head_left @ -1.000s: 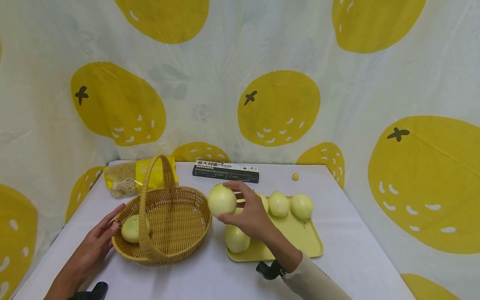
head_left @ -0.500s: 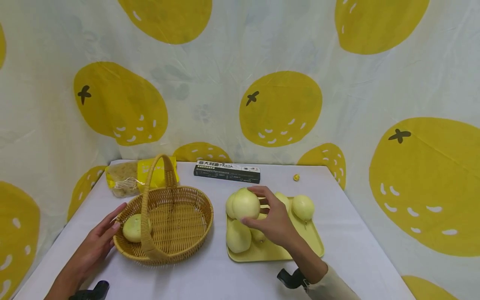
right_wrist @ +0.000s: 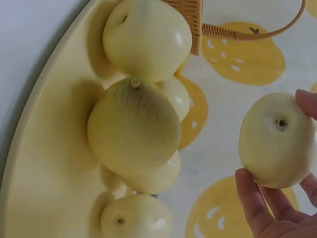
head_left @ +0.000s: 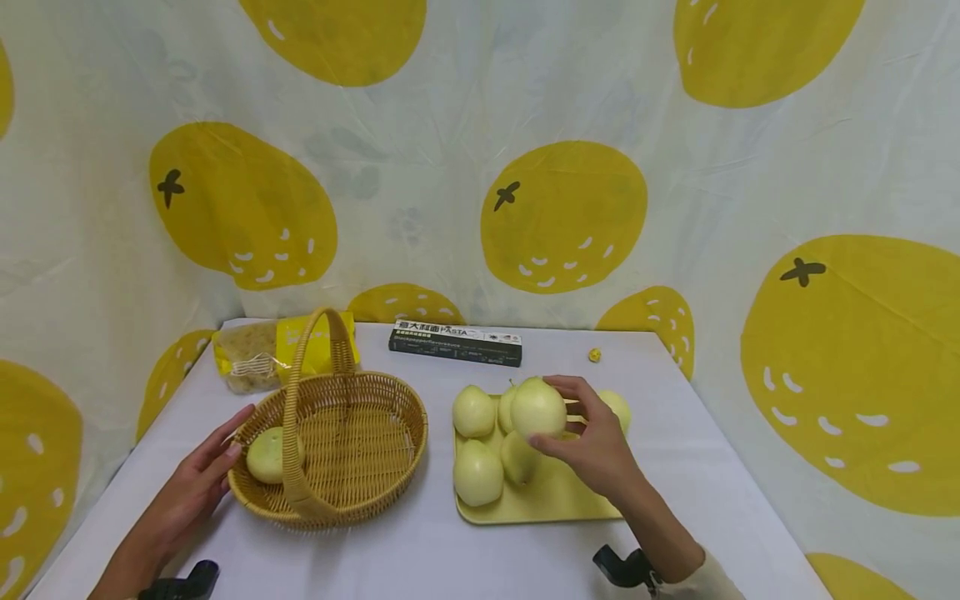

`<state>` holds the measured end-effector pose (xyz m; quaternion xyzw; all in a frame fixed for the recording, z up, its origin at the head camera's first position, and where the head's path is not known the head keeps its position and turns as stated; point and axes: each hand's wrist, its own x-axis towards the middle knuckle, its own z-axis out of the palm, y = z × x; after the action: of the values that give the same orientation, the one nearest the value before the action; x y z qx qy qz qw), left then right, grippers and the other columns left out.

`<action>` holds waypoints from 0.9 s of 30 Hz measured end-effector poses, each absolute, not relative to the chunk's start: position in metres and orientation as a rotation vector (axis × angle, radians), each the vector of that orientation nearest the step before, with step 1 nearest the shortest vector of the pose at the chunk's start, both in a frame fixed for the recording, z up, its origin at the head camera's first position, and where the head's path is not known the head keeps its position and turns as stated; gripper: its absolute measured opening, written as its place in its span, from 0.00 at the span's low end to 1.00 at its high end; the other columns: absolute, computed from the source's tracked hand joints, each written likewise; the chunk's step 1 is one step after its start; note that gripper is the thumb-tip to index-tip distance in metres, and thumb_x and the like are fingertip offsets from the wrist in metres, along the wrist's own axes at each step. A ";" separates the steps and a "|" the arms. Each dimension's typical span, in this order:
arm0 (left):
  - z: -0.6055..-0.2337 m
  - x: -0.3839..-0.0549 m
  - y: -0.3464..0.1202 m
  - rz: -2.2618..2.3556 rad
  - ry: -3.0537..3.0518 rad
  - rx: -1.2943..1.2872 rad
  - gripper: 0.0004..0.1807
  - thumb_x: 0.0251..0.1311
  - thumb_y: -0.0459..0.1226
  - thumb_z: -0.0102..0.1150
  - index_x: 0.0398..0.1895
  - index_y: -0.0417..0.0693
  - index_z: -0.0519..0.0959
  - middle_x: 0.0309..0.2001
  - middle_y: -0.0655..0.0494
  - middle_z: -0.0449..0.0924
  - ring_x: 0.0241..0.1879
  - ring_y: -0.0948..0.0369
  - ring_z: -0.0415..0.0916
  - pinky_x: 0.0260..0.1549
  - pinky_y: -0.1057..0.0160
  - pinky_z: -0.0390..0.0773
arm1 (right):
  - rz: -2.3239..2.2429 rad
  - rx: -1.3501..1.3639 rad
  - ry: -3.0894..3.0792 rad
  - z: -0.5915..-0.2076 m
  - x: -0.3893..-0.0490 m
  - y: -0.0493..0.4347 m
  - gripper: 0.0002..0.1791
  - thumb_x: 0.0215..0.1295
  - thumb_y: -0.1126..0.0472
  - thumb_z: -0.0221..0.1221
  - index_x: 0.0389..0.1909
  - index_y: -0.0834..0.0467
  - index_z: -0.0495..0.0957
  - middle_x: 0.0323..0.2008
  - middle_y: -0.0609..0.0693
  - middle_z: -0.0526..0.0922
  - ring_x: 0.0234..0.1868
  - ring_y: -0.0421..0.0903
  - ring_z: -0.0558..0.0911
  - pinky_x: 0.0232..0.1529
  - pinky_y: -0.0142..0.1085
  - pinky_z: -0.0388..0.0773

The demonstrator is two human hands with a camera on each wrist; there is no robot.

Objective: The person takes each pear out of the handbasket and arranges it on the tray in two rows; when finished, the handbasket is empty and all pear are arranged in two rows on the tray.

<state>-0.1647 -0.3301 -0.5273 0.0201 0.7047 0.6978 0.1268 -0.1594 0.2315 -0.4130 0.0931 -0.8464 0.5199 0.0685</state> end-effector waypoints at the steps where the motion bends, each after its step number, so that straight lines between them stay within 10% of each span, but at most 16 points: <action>1: -0.527 -0.165 -0.330 2.030 2.055 0.065 0.36 0.85 0.48 0.45 0.88 0.71 0.45 0.89 0.67 0.29 0.71 0.91 0.53 0.55 0.86 0.73 | 1.559 0.273 -2.551 -0.413 -0.158 0.234 0.42 0.51 0.58 0.83 0.68 0.43 0.75 0.64 0.46 0.81 0.57 0.53 0.80 0.52 0.35 0.85; 5: -0.527 -0.165 -0.331 2.033 2.065 0.072 0.35 0.85 0.48 0.45 0.88 0.71 0.45 0.89 0.68 0.29 0.62 0.95 0.59 0.55 0.86 0.73 | 1.509 0.235 -2.573 -0.414 -0.155 0.245 0.42 0.52 0.56 0.83 0.69 0.43 0.75 0.64 0.47 0.81 0.57 0.52 0.80 0.52 0.33 0.84; 12: -0.527 -0.165 -0.330 2.015 2.066 0.029 0.36 0.84 0.50 0.47 0.88 0.73 0.45 0.89 0.68 0.28 0.77 0.85 0.48 0.55 0.86 0.73 | 1.419 0.120 -2.642 -0.417 -0.152 0.265 0.44 0.53 0.55 0.82 0.71 0.43 0.72 0.64 0.48 0.80 0.58 0.51 0.80 0.53 0.35 0.85; 27: -0.528 -0.165 -0.329 2.029 2.089 0.073 0.36 0.85 0.48 0.46 0.88 0.70 0.46 0.89 0.68 0.30 0.60 0.96 0.60 0.55 0.86 0.73 | 1.394 -0.016 -2.727 -0.435 -0.143 0.296 0.44 0.54 0.56 0.81 0.72 0.46 0.72 0.63 0.58 0.80 0.52 0.51 0.83 0.47 0.31 0.84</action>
<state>-0.1647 -0.3287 -0.5279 0.0250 0.7124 0.6920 0.1141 -0.1435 0.2959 -0.4346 -0.0051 -0.8896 0.4549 0.0394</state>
